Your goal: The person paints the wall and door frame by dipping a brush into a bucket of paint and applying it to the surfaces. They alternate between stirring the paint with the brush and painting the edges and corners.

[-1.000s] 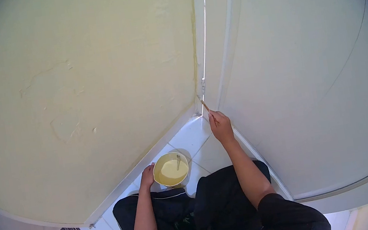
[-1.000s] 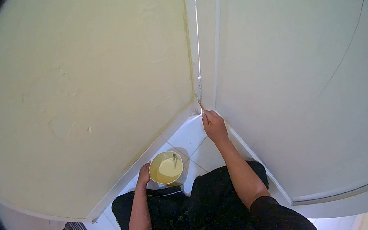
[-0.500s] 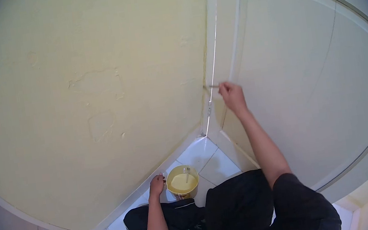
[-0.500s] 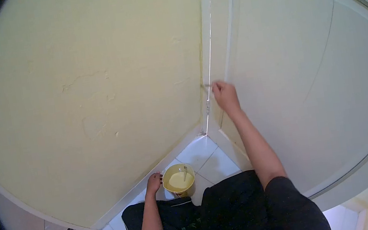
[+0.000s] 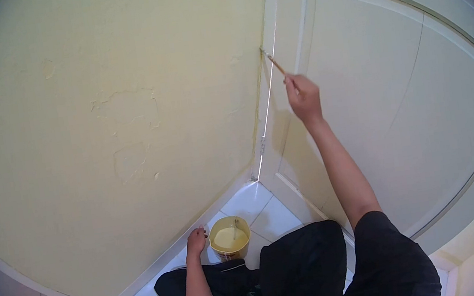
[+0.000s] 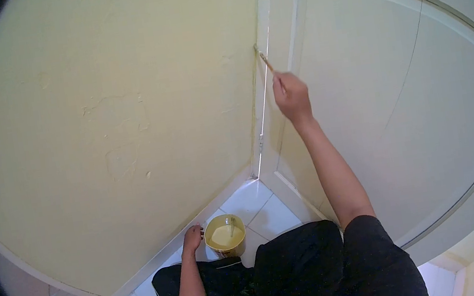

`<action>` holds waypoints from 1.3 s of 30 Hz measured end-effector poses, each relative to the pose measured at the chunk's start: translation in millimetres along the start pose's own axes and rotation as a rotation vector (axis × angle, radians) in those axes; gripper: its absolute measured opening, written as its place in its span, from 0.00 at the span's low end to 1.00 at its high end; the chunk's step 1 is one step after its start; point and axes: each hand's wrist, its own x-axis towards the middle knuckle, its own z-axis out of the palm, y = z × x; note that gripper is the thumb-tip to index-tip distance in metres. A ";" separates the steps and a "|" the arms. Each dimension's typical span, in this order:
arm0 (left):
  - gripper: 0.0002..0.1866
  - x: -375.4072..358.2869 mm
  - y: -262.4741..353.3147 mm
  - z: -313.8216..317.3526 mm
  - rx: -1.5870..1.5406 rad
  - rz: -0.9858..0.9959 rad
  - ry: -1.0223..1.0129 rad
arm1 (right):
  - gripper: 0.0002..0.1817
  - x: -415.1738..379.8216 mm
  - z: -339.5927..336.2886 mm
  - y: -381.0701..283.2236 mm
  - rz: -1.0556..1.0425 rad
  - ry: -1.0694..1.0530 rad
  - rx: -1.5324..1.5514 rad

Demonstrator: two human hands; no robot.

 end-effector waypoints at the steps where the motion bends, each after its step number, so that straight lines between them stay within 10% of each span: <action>1: 0.29 -3.6 4.1 -0.6 -0.003 -0.009 0.000 | 0.05 -13.4 0.1 -0.7 0.019 -0.052 -0.047; 7: 0.29 -3.5 5.5 -0.7 0.003 0.004 0.010 | 0.09 -52.4 -6.3 2.0 0.218 -0.365 -0.005; 16: 0.30 -3.4 3.5 0.3 0.031 0.029 0.020 | 0.08 31.6 -15.4 -12.8 0.044 0.088 0.118; 22: 0.30 -1.2 -0.5 -0.1 0.022 0.032 0.005 | 0.09 -38.6 -10.0 -1.8 0.107 -0.255 -0.109; 25: 0.30 -0.3 -5.3 -0.3 0.027 0.037 0.017 | 0.10 -94.8 -11.7 2.0 0.639 -0.402 0.216; 39: 0.30 -21.6 27.6 1.7 0.245 -0.001 0.007 | 0.20 -355.3 -58.8 -15.5 1.775 0.507 0.871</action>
